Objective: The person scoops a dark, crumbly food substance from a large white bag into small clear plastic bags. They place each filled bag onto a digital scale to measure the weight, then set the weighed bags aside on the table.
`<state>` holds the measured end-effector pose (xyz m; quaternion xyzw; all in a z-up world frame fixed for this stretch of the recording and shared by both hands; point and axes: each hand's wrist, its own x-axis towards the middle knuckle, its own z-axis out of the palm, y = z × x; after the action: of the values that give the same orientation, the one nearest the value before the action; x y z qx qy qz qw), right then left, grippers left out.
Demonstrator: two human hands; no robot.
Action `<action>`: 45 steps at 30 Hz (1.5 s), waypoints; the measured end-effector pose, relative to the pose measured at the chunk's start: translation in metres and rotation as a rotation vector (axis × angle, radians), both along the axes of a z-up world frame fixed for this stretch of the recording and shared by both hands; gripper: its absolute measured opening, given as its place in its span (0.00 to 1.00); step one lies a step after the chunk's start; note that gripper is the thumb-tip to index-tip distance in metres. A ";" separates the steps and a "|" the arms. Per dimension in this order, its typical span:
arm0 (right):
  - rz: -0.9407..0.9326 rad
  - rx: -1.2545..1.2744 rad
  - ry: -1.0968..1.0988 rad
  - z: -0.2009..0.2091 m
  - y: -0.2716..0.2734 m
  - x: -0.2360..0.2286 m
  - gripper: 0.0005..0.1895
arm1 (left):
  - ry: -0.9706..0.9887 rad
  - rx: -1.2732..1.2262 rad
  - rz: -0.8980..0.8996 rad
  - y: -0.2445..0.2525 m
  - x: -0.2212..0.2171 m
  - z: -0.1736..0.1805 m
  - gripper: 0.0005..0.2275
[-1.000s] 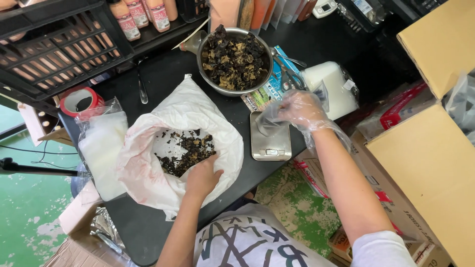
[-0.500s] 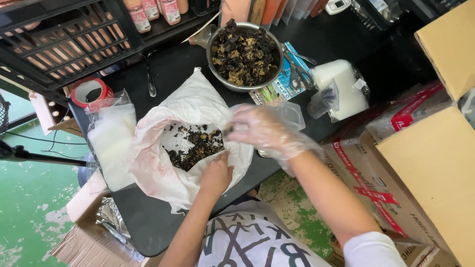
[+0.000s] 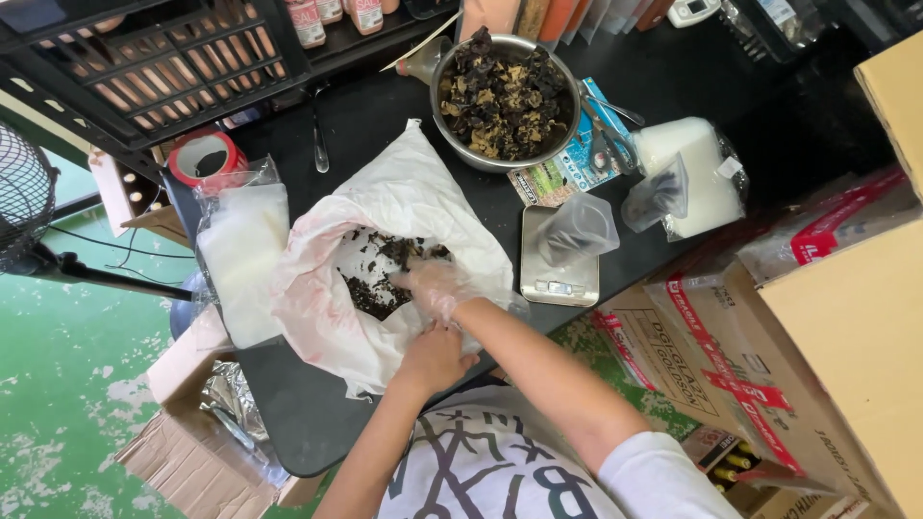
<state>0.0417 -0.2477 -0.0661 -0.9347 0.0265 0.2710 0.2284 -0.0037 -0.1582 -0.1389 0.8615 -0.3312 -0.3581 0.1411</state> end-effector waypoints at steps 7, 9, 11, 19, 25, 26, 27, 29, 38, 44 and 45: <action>0.101 -0.274 -0.366 -0.109 -0.006 0.020 0.22 | 0.010 -0.045 0.022 0.003 0.000 0.005 0.25; 0.110 -0.304 -0.332 -0.126 -0.009 0.026 0.23 | 0.024 -0.046 0.024 0.004 -0.001 0.007 0.23; 0.143 -0.291 -0.148 -0.095 -0.006 0.024 0.30 | 0.030 -0.044 0.047 0.004 -0.005 0.001 0.24; 0.020 -0.038 -0.276 -0.126 -0.029 0.034 0.18 | 0.030 -0.051 0.041 0.001 -0.003 0.010 0.32; -0.284 0.518 -0.149 -0.084 -0.035 0.040 0.23 | 0.076 -0.072 0.077 0.003 0.001 0.019 0.37; -0.299 0.714 -0.108 -0.067 -0.037 0.037 0.25 | 0.080 -0.064 0.081 0.003 0.001 0.018 0.38; -0.296 0.713 -0.107 -0.068 -0.041 0.036 0.25 | 0.080 -0.065 0.084 0.003 0.001 0.015 0.38; -0.211 1.035 -0.095 -0.070 -0.048 0.035 0.26 | 0.077 -0.079 0.082 0.003 0.002 0.008 0.37; -0.440 1.171 -0.283 0.012 -0.101 -0.016 0.24 | 0.086 -0.087 0.069 0.008 0.006 -0.008 0.37; -0.572 0.342 -0.650 0.075 -0.191 -0.065 0.20 | 0.112 -0.040 0.049 0.006 0.011 0.002 0.37; -0.577 0.340 -0.651 0.068 -0.206 -0.067 0.20 | 0.111 -0.040 0.044 0.005 0.012 0.003 0.37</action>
<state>-0.0250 -0.4538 0.0015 -0.8749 0.1674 -0.1106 0.4407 0.0079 -0.1530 -0.1359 0.8443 -0.3110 -0.3955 0.1842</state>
